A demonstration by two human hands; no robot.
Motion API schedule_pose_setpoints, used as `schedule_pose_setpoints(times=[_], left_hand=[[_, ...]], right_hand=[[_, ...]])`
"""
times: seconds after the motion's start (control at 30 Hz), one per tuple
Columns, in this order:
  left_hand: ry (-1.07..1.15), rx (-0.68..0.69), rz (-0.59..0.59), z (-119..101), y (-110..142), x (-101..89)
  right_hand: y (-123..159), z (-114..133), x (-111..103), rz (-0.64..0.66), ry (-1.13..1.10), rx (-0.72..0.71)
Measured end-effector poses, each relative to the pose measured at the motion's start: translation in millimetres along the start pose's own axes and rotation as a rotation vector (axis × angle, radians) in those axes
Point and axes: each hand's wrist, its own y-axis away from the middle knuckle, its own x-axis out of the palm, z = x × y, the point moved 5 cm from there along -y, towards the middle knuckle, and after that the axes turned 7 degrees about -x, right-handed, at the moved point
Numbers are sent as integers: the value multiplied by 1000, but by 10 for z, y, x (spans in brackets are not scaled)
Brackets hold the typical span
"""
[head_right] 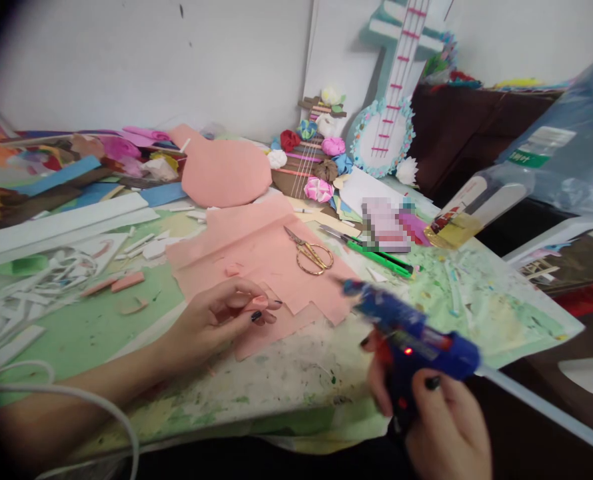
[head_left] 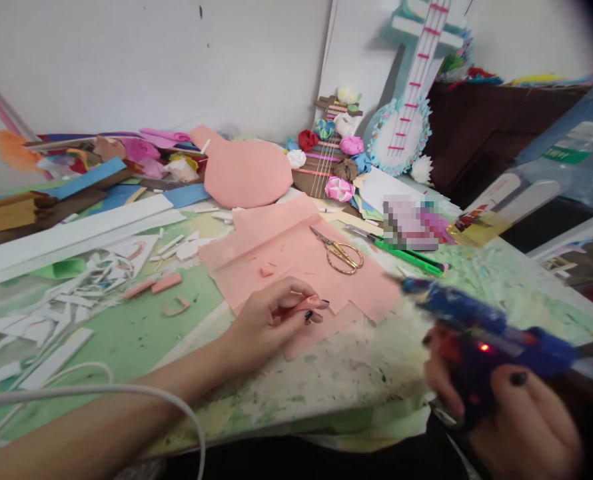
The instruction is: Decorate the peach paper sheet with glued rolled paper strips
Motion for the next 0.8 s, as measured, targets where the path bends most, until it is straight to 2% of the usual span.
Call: schedule_pose_setpoints(times=[0.1,0.2,0.37,0.8], left_hand=[[-34,-15,-16,-12,7,-4],[-42,-23,-39,-15,5,-14],[8,-32,-21,-31,-5,6],[7,-68,5,-28,3,22]], right_hand=[[158,52,353,141,-357,82],[226,26,543,236,-595,138],[224,-42,621,253,-646,181],[217,-79,664,251,-608,231]])
